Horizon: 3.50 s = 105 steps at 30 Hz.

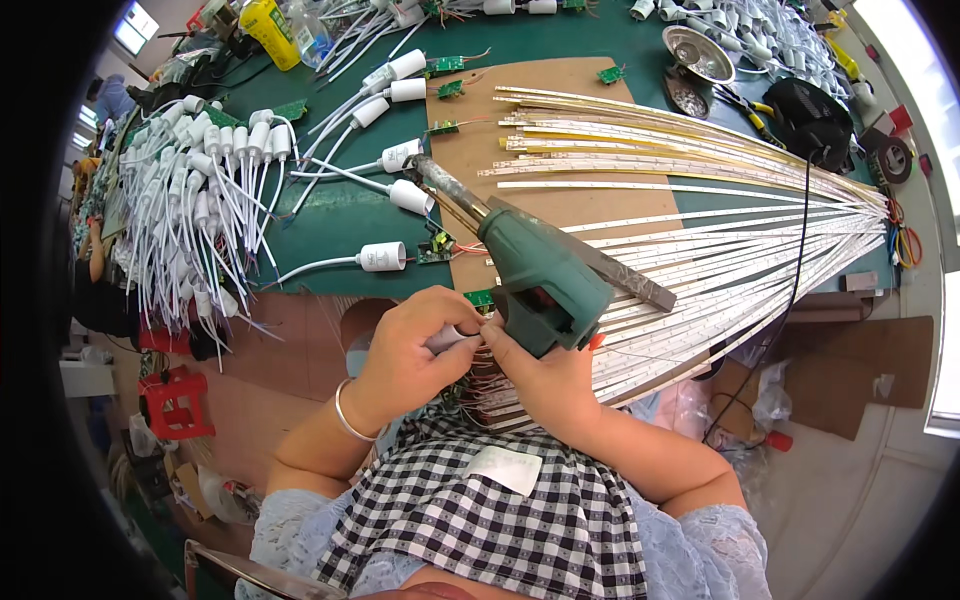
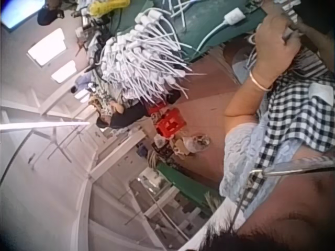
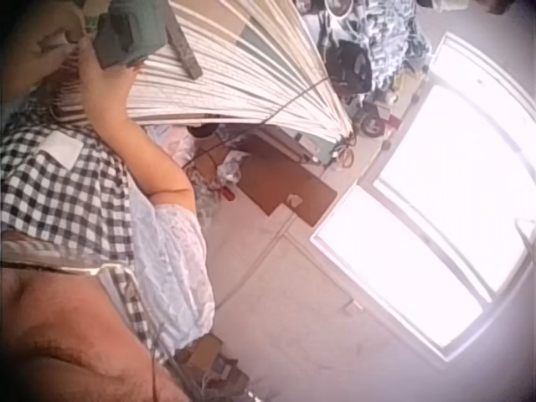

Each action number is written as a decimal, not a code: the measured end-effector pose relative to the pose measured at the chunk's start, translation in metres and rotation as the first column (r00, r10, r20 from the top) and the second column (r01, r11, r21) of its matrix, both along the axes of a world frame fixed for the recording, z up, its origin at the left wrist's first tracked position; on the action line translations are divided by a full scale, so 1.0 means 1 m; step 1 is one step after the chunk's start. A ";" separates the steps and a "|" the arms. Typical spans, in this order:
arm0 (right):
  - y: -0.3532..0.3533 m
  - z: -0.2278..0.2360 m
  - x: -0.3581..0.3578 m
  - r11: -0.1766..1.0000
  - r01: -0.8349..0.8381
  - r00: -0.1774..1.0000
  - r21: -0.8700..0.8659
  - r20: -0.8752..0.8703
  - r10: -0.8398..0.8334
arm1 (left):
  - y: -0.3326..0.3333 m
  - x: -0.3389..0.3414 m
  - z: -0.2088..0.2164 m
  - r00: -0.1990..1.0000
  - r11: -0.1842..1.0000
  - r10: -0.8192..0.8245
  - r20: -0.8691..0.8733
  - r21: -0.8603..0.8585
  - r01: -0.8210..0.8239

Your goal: The person uses a soldering iron to attach wires to small green circuit boards. They repeatedly pick up a board, apply heat to the connection points, and place the finished unit on the table. The workspace is filled with similar components and tools.

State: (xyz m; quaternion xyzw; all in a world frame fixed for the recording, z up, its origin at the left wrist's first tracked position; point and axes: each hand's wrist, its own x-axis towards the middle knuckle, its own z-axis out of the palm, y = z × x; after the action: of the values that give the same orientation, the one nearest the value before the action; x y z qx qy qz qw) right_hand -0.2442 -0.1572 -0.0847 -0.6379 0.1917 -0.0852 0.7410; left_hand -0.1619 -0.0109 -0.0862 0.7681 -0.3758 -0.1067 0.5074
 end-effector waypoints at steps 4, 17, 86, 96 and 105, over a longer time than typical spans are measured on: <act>0.001 -0.006 0.001 0.999 -0.018 1.000 0.029 -0.003 0.018 | 0.002 0.002 0.004 0.998 0.995 0.011 0.069 0.098 -0.018; 0.000 -0.010 0.001 0.992 -0.006 0.999 0.124 -0.042 0.011 | 0.011 0.028 -0.008 0.967 0.955 0.080 0.243 0.261 -0.144; -0.072 -0.003 -0.093 0.669 -0.449 0.892 -0.592 -0.246 0.380 | 0.011 0.022 -0.026 0.964 0.942 0.167 0.208 0.254 -0.218; -0.071 -0.004 -0.093 0.600 -0.433 0.887 -0.673 -0.202 0.414 | 0.011 0.022 -0.025 0.964 0.942 0.167 0.207 0.255 -0.218; -0.073 -0.001 -0.094 0.825 -0.375 0.924 -0.423 -0.240 0.297 | 0.010 0.021 -0.026 0.961 0.940 0.176 0.214 0.253 -0.229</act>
State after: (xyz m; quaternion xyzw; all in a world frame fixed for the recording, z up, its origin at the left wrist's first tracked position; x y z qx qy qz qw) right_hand -0.3378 -0.2300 -0.0860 -0.8240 0.1105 0.0564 0.5528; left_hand -0.1407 -0.0007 -0.1124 0.8724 -0.3223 -0.0316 0.3662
